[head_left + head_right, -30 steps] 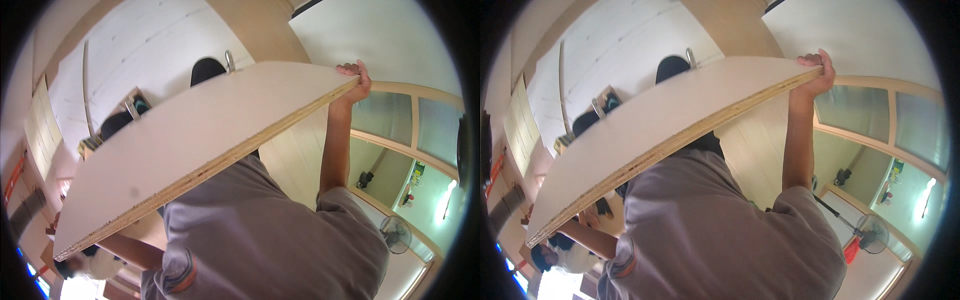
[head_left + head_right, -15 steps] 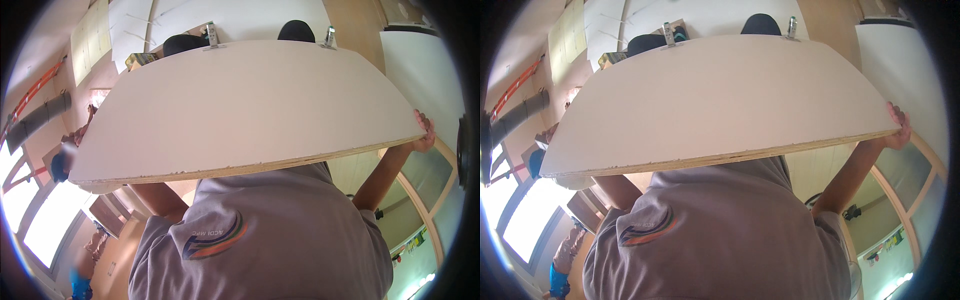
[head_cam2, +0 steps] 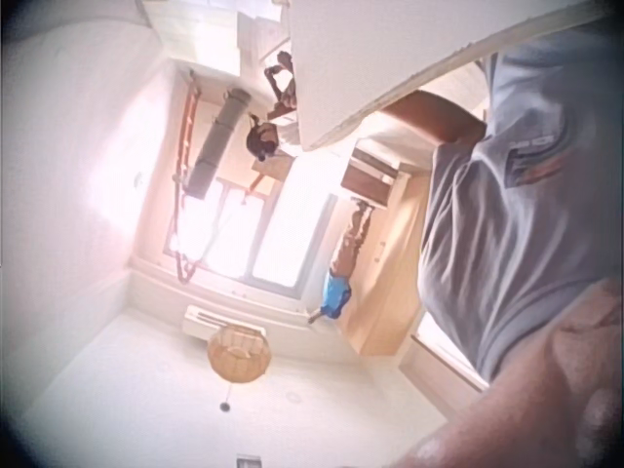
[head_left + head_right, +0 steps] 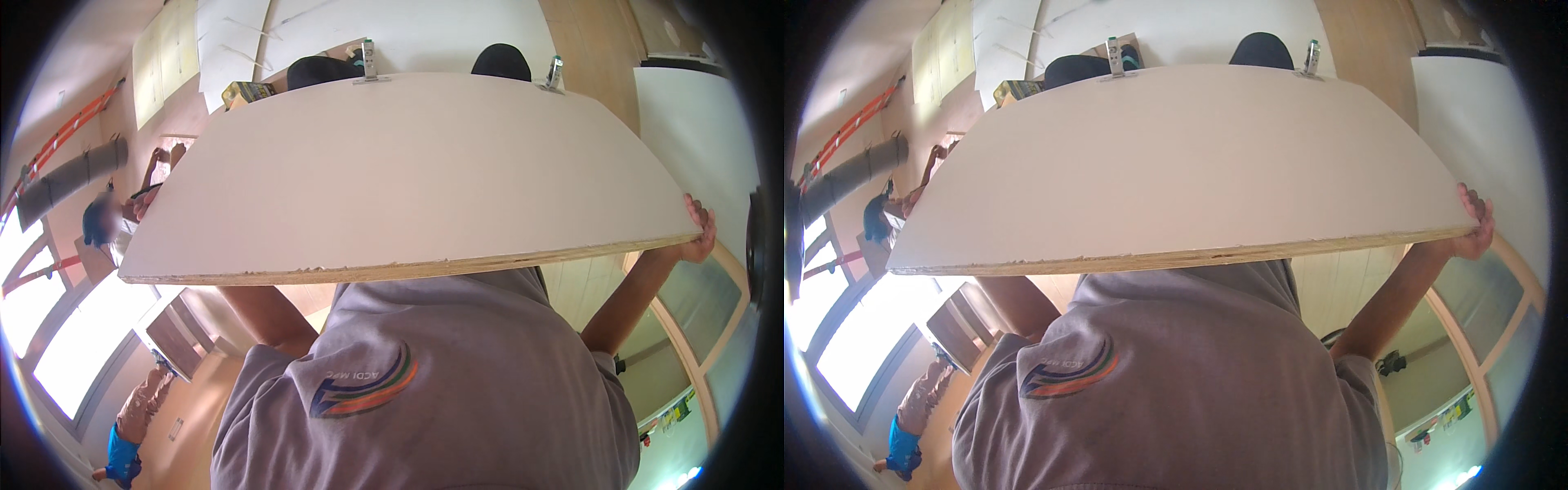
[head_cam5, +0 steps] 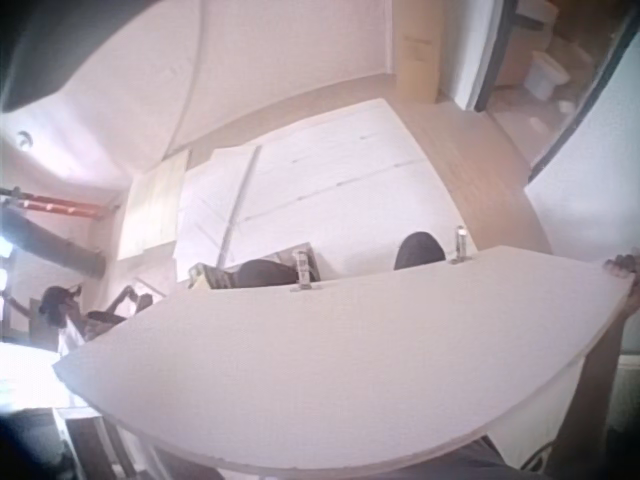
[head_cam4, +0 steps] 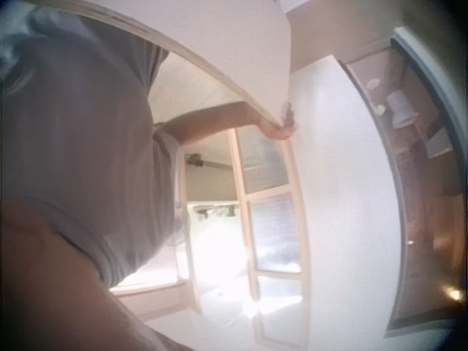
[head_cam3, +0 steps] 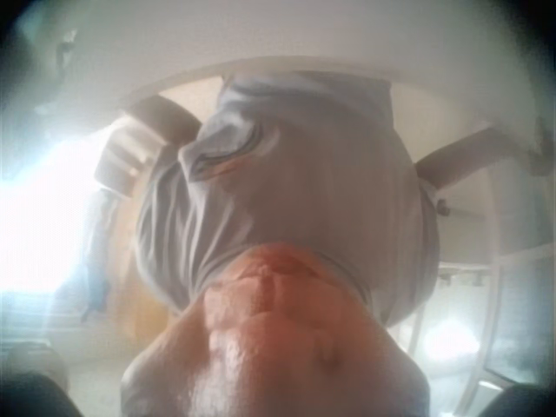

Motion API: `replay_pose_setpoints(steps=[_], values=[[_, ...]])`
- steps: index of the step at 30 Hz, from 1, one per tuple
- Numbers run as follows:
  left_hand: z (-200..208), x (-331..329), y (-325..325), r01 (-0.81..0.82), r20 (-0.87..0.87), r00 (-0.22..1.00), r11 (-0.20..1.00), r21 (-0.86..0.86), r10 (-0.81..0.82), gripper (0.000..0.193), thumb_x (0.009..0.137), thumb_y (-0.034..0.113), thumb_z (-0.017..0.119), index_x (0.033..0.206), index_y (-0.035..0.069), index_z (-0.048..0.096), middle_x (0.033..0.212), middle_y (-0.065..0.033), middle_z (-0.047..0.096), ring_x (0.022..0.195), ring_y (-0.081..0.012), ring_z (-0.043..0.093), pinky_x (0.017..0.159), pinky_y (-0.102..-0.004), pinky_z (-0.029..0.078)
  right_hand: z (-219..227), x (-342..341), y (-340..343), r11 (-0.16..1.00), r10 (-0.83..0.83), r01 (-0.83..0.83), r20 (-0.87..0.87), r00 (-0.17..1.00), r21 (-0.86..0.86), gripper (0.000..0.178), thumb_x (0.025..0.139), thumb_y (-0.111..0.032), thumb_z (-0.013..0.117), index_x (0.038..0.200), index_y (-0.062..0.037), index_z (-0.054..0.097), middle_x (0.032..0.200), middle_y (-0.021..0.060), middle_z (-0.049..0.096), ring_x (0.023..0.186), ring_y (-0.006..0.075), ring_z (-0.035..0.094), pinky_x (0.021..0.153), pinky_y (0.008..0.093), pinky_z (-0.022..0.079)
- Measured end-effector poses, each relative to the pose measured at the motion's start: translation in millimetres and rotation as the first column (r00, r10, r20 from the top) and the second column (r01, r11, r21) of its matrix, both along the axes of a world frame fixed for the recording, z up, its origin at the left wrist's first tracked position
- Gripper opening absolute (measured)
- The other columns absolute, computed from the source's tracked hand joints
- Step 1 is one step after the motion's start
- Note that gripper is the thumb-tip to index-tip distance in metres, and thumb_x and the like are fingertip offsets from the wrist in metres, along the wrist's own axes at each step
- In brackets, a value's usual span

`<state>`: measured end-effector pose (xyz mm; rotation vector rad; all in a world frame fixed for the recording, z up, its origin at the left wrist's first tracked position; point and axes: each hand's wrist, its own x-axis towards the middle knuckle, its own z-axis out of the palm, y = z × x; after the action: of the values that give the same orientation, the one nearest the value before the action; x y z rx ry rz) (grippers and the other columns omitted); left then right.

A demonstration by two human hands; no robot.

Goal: The person applies glue along the edge of a white board and then applies white edge banding to cover the exposed edge. They smooth the banding by hand and later use scissors to trim the excess.

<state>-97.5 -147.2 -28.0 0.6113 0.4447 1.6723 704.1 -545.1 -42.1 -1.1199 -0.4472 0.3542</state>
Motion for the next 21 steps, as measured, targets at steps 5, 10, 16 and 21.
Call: replay_pose_setpoints(steps=[5, 10, 16, 21], values=[[2, -8, -10, 0.017, 0.049, 0.999, 1.000, 0.013, -0.017, 0.057, 0.096, 0.044, 0.052, 0.136, 0.004, 0.052, 0.116, -0.0125, 0.063, 0.117, -0.0298, 0.059, 0.108, -0.0455, 0.045, 16, -9, 18, 0.982, -0.161, 0.126, -0.281, 0.946, -0.140, 0.034, 0.089, -0.024, 0.047, 0.072, -0.0012, 0.065, 0.073, 0.0170, 0.065, 0.084, 0.0374, 0.064, 0.095, 0.0597, 0.048], [-13, -11, -6, 0.079, 0.139, 0.987, 0.997, 0.002, -0.079, 0.057, 0.098, 0.046, 0.049, 0.136, 0.004, 0.052, 0.116, -0.0118, 0.063, 0.117, -0.0293, 0.060, 0.108, -0.0446, 0.046, 22, -15, 18, 0.998, 0.045, -0.026, -0.366, 0.929, 0.057, 0.027, 0.088, -0.019, 0.050, 0.070, -0.0031, 0.062, 0.073, 0.0150, 0.063, 0.084, 0.0367, 0.063, 0.089, 0.0561, 0.047], [-18, -18, 5, 0.101, 0.190, 0.976, 0.994, 0.030, -0.105, 0.057, 0.100, 0.048, 0.047, 0.137, 0.005, 0.051, 0.116, -0.0109, 0.063, 0.117, -0.0286, 0.060, 0.108, -0.0434, 0.046, 36, -35, 46, 0.977, -0.207, 0.212, -0.297, 0.932, -0.017, 0.025, 0.088, -0.015, 0.050, 0.070, -0.0021, 0.061, 0.065, 0.0096, 0.056, 0.076, 0.0332, 0.061, 0.084, 0.0509, 0.050], [-28, -24, 17, 0.108, 0.260, 0.958, 0.992, 0.072, -0.123, 0.057, 0.101, 0.049, 0.045, 0.138, 0.005, 0.051, 0.115, -0.0102, 0.063, 0.117, -0.0280, 0.060, 0.108, -0.0424, 0.046, 19, -8, 41, 0.958, -0.287, 0.283, -0.105, 0.952, -0.053, 0.027, 0.091, -0.017, 0.049, 0.085, 0.0026, 0.067, 0.067, 0.0095, 0.057, 0.075, 0.0304, 0.062, 0.082, 0.0464, 0.052]])
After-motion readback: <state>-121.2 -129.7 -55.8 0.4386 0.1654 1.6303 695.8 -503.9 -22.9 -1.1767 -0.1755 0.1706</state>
